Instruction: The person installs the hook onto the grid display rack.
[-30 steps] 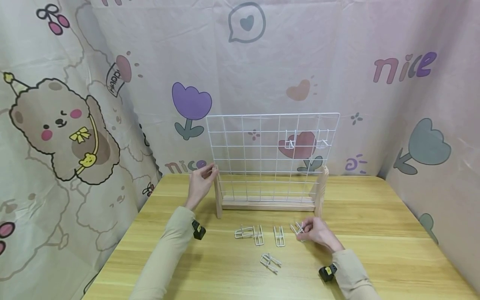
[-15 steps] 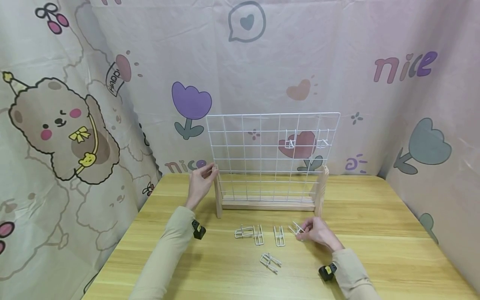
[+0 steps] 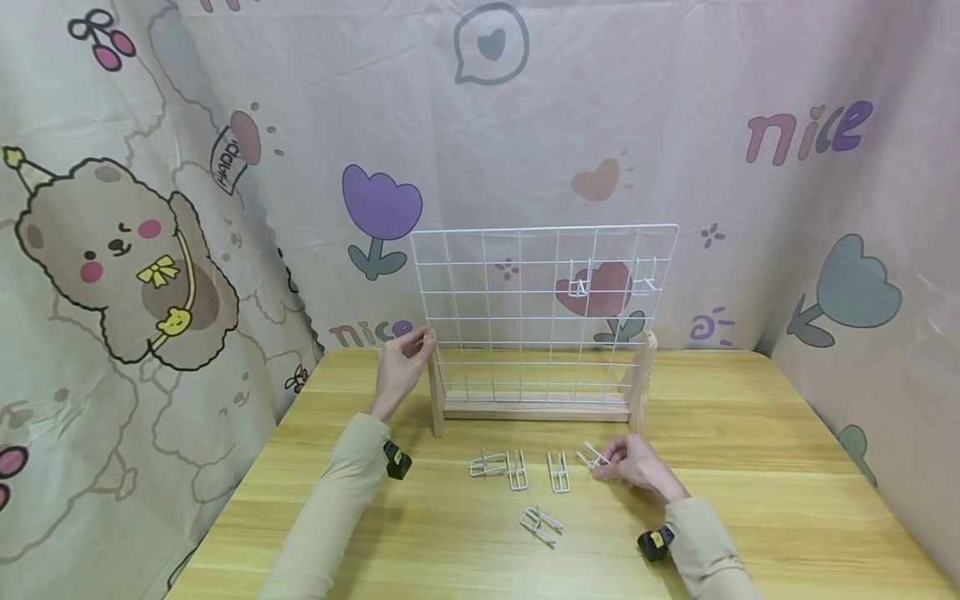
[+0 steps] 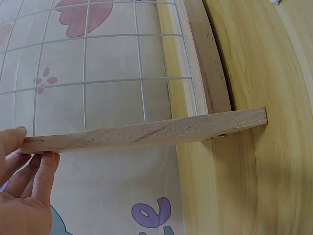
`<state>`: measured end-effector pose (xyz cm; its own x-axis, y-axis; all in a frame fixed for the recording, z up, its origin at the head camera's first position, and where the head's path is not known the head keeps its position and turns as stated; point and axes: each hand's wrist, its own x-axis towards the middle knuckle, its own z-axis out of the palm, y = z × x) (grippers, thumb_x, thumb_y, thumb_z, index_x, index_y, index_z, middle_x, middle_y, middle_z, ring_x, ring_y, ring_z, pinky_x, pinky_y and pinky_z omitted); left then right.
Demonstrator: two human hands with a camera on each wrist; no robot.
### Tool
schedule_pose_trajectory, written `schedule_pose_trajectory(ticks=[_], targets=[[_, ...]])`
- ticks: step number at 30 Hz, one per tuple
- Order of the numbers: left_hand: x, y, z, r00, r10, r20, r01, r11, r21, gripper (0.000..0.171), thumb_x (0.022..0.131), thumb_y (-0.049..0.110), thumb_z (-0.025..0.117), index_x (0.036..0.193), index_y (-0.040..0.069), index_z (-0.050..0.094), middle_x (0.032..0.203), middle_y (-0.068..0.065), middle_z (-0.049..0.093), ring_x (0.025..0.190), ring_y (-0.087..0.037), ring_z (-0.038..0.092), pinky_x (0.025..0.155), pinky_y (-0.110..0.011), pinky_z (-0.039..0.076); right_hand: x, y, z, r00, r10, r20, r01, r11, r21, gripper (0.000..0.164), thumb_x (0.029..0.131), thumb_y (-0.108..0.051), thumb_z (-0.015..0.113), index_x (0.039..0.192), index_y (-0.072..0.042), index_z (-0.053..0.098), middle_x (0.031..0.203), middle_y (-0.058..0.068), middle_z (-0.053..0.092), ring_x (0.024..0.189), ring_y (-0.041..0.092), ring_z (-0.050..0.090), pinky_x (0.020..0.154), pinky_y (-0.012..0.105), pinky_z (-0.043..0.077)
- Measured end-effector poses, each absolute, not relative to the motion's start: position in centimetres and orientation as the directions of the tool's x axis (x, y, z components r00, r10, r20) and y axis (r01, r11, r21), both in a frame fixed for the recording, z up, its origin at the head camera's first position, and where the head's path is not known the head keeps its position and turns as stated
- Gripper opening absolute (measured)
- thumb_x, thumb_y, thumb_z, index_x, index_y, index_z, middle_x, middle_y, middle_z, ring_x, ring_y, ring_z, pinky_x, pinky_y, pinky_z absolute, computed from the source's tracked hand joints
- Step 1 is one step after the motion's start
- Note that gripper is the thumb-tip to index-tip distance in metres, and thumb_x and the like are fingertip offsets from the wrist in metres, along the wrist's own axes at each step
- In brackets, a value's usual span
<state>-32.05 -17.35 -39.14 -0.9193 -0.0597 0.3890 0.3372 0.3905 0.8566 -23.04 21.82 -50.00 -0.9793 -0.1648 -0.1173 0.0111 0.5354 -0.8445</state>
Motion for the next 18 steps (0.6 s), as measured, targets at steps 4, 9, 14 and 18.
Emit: schedule_pose_trajectory(ticks=[4,9,14,18], targets=[[-32.11,-17.32,-39.19,-0.914,-0.057,0.402,0.349,0.394,0.85,0.041,0.097,0.016,0.067,0.133,-0.003,0.062,0.133,-0.023,0.065,0.119,-0.037,0.067,0.1,-0.038,0.057,-23.08,21.98,-50.06,-0.972,-0.203,-0.116,-0.002,0.502,-0.865,0.023,0.077,-0.002,0.082,0.082,0.001,0.06,0.063,-0.004,0.053,0.052,0.009,0.048,0.044,0.016,0.043],[-32.2,-17.22,-39.33,-0.897,-0.068,0.437,0.373,0.418,0.829,0.039,0.096,0.013,0.066,0.13,-0.005,0.063,0.129,-0.027,0.066,0.116,-0.04,0.068,0.097,-0.037,0.059,-23.03,22.06,-50.0,-0.969,-0.221,-0.113,-0.007,0.479,-0.878,0.023,0.078,-0.002,0.081,0.081,0.001,0.059,0.063,-0.004,0.054,0.051,0.008,0.049,0.044,0.016,0.045],[-32.25,-17.27,-39.39,-0.901,-0.069,0.429,0.365,0.417,0.832,0.039,0.097,0.013,0.066,0.131,-0.005,0.063,0.129,-0.027,0.066,0.116,-0.04,0.068,0.097,-0.037,0.059,-22.96,22.15,-49.83,-0.966,-0.229,-0.124,0.008,0.45,-0.893,0.022,0.079,-0.001,0.08,0.082,0.002,0.059,0.064,-0.003,0.056,0.052,0.007,0.053,0.044,0.016,0.049],[-32.1,-17.33,-39.25,-0.916,-0.064,0.395,0.339,0.402,0.851,0.041,0.098,0.017,0.067,0.133,-0.003,0.062,0.132,-0.024,0.065,0.118,-0.038,0.067,0.099,-0.039,0.057,-23.01,22.29,-49.82,-0.962,-0.239,-0.131,0.02,0.419,-0.908,0.021,0.081,-0.001,0.079,0.083,0.003,0.059,0.065,-0.001,0.058,0.053,0.007,0.056,0.046,0.018,0.052]])
